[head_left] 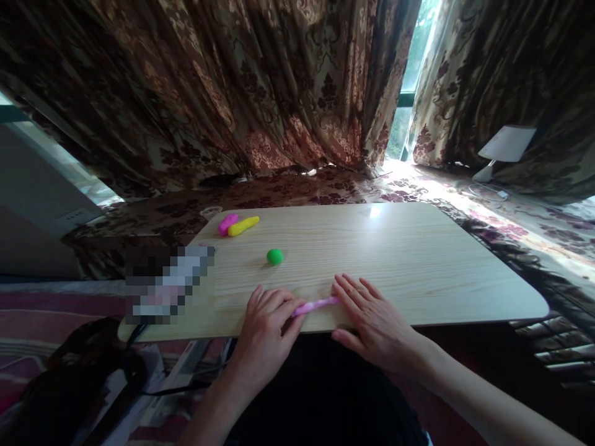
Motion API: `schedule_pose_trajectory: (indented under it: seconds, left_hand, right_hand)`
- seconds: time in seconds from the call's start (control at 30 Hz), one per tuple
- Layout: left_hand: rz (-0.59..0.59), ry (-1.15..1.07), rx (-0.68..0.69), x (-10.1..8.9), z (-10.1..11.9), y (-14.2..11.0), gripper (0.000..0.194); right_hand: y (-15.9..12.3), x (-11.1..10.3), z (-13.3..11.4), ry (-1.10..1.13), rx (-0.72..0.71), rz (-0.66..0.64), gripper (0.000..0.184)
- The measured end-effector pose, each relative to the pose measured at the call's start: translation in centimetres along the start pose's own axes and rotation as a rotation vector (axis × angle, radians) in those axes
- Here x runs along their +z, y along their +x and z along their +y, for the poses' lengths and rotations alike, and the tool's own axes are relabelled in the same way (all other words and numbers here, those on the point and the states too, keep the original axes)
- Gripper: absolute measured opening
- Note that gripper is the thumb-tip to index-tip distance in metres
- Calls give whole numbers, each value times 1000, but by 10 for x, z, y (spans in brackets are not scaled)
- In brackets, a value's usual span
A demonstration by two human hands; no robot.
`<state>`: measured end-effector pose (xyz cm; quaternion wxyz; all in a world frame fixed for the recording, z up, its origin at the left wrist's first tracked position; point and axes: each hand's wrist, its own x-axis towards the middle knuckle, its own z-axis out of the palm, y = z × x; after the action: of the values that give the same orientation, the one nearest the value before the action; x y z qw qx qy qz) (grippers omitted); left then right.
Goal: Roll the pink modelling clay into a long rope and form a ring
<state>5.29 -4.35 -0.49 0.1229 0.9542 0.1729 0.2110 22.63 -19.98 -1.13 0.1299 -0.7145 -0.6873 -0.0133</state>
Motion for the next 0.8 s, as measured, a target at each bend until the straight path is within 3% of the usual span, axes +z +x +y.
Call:
schedule_pose_trajectory:
  seconds: [0.17,0.37,0.6,0.8]
  left_hand:
    - [5,-2,3,2,-3,-5,19]
    - [-22,15,-28,0,1,0,19]
    - [-13,25,-14,1,0,-7,21]
    - [-11,27,-15,0,1,-4,25]
  right_hand:
    - [-20,-1,-5,9,-82,-47,76]
    - [12,-1,8,23,13,-12,74]
    - [-21,-2,-7,16,-94,-77,82]
    - [13,0,6,33,-21,-11,76]
